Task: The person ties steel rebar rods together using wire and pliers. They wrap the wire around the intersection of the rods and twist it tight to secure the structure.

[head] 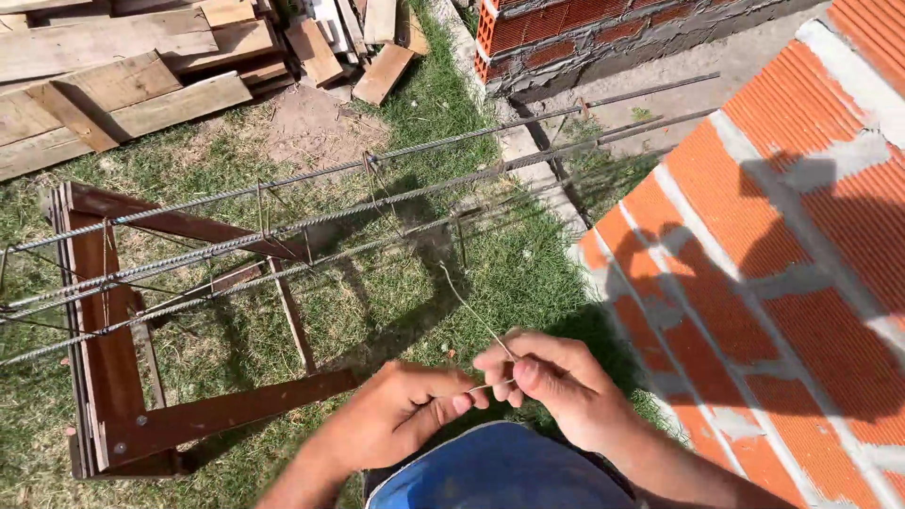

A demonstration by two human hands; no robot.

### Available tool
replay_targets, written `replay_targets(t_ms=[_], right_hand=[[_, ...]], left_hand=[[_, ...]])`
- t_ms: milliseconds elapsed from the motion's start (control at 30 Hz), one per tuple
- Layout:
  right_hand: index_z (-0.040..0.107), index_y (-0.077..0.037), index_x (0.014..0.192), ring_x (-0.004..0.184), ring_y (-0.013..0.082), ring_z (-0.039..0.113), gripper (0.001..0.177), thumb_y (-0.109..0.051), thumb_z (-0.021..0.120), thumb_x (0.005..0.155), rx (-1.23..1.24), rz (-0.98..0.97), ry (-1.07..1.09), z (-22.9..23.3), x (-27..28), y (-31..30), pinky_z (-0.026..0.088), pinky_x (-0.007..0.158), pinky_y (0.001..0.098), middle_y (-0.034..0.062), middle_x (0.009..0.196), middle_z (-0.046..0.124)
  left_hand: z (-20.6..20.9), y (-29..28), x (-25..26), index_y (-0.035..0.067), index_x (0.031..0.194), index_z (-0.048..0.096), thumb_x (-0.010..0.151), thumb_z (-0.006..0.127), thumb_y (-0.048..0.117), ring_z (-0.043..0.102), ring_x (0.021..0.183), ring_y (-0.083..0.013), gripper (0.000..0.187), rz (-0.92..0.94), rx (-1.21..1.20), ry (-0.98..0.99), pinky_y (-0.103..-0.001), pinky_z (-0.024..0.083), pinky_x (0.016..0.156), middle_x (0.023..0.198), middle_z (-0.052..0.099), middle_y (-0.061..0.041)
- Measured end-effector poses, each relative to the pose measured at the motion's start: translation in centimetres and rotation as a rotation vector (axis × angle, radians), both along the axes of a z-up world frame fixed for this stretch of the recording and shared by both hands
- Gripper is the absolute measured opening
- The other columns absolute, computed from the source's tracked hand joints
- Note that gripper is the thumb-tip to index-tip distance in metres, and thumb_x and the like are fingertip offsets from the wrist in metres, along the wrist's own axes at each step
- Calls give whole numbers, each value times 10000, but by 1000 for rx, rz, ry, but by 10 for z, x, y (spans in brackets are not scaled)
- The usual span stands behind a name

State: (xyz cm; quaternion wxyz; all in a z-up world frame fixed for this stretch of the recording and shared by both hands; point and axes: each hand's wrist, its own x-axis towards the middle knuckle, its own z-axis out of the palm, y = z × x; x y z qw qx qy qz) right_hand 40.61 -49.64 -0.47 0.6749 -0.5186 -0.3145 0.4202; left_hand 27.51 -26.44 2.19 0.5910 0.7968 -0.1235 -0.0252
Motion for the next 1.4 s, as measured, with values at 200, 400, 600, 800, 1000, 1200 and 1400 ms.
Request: replay_targets(t_ms=[200,400,600,800,1000,1200,1400], right_hand=[[667,116,1400,867,281,569,514,-314,672,1117,141,-13,351,-12,85,-105,489,795,447,120,788,654],[633,33,1244,886,222,584,402,-322,729,1083,153,-37,360,-16,157,-120,449,939,414,30,651,619],[582,-41,1176,807,221,650,121,-117,651,1112,231,-336,190,-51,240,-88,567,783,383,114,758,660],[589,68,1197,752,228,749,170,-62,659,1114,36,-587,-79,-103,312,-74,645,739,312,217,756,715],[704,55,1154,707,197,704,130,-53,693,1083,-286,-214,-167,-85,394,-47,585,692,275,252,882,802],[827,33,1290,987,236,798,285,14,699,1036,-929,343,-482,-19,491,43,632,956,329,180,1213,899],[784,-75,1439,1129,165,666,361,-65,813,1079,-648,205,-974,-115,579,43,534,1018,344,67,1291,788]], left_hand=[[-43,-111,90,83,1325,746,1196,566,252,708,896,-152,279,-146,-228,105,-329,589,806,1058,784,-42],[-64,-133,153,113,1485,706,1199,608,251,502,843,-104,333,-162,-513,290,-287,426,784,979,592,26],[-117,-142,225,19,1495,707,1151,668,153,400,553,-56,371,61,-884,330,-205,308,513,698,505,2],[-140,-155,272,-10,1499,706,1125,681,81,437,495,-27,387,260,-1102,456,-146,350,410,630,554,-14],[-157,-156,290,38,1568,620,1189,561,115,484,529,-79,391,351,-959,365,-210,379,514,645,546,-8],[-164,-154,324,215,1605,573,1182,495,142,566,667,-128,436,645,-429,271,-293,507,649,851,666,3],[-266,-250,338,188,1630,566,996,498,-50,606,745,-181,680,1060,-297,294,-323,566,827,871,735,-4]])
